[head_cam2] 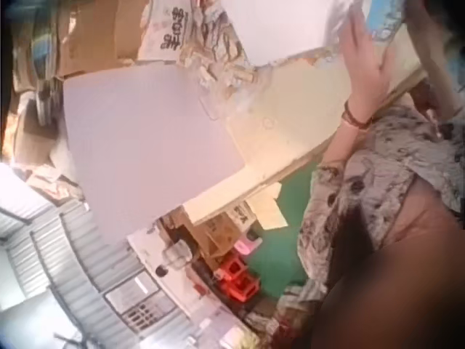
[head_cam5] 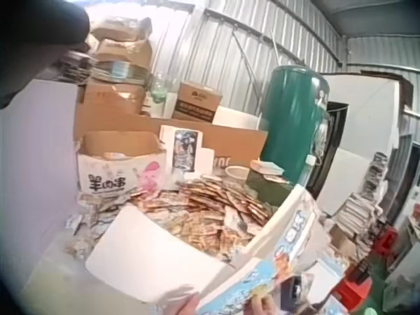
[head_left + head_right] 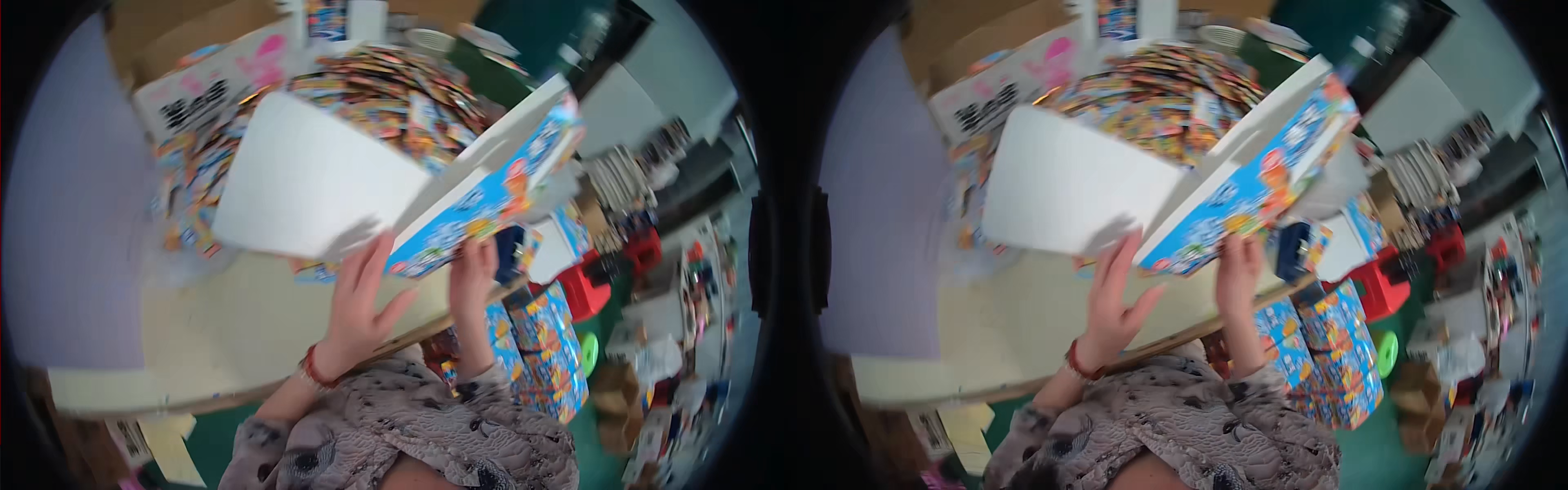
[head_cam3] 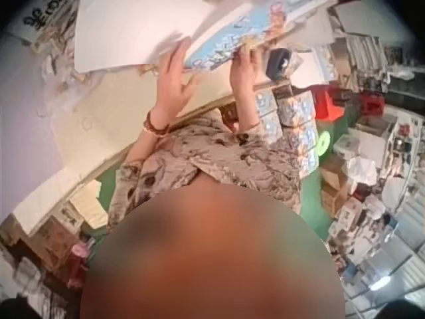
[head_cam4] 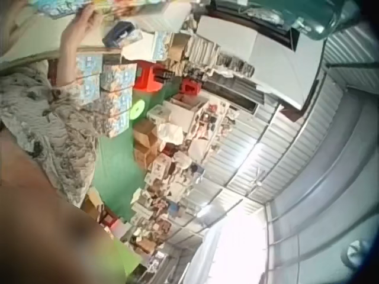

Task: Packing stacks of colorful sachets into display boxes on a workbench.

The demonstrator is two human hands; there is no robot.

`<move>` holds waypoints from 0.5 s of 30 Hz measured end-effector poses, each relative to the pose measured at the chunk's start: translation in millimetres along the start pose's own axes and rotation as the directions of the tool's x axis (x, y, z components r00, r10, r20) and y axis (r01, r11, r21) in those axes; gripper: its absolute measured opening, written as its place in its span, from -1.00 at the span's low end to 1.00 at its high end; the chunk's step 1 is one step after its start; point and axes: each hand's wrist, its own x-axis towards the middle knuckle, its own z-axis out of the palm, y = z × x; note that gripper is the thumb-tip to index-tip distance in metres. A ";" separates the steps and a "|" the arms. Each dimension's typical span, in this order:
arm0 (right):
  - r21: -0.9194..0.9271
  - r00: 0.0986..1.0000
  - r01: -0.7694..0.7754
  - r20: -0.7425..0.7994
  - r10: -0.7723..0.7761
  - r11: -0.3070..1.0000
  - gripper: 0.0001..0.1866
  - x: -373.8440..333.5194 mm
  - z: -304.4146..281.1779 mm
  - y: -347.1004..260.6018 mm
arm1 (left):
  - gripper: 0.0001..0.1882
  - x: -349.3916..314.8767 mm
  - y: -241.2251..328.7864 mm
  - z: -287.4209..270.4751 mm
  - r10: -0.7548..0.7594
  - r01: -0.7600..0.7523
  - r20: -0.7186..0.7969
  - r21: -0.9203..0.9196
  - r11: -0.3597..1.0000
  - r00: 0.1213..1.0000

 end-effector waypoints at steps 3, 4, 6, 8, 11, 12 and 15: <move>0.225 0.954 -0.283 0.166 0.249 0.932 -0.83 -65.4 49.4 63.6 | -0.31 11.4 -5.6 -0.6 -0.089 0.170 -0.218 0.391 0.904 0.972; 0.233 0.942 -0.316 0.196 0.274 0.920 -0.83 -81.6 63.8 70.7 | -0.31 5.7 -16.3 -8.0 -0.101 0.197 -0.243 0.416 0.888 0.965; 0.193 0.816 -0.575 0.207 0.540 0.795 -0.73 -111.0 83.7 77.8 | -0.51 -14.7 -41.7 -31.0 -0.180 0.238 -0.163 0.494 0.836 0.970; -0.251 0.722 -0.486 0.424 0.546 0.837 -0.71 -136.6 57.5 97.3 | -0.61 -41.5 -62.0 -61.1 -0.159 0.190 -0.106 0.588 0.786 0.982; -0.736 0.289 -0.170 0.599 0.747 0.656 -0.66 -136.6 37.0 62.4 | -0.74 -78.5 -80.2 -110.7 -0.155 0.027 0.129 0.679 0.734 0.980; -0.711 0.348 0.109 0.681 0.644 0.694 -0.62 -130.7 36.2 51.9 | -0.78 -89.0 -84.6 -121.3 -0.165 -0.073 0.276 0.682 0.727 0.947; -0.502 0.480 0.675 0.855 0.196 0.541 -0.62 -94.8 59.2 12.3 | -0.78 -115.0 -85.5 -137.0 -0.152 -0.152 0.407 0.623 0.768 0.900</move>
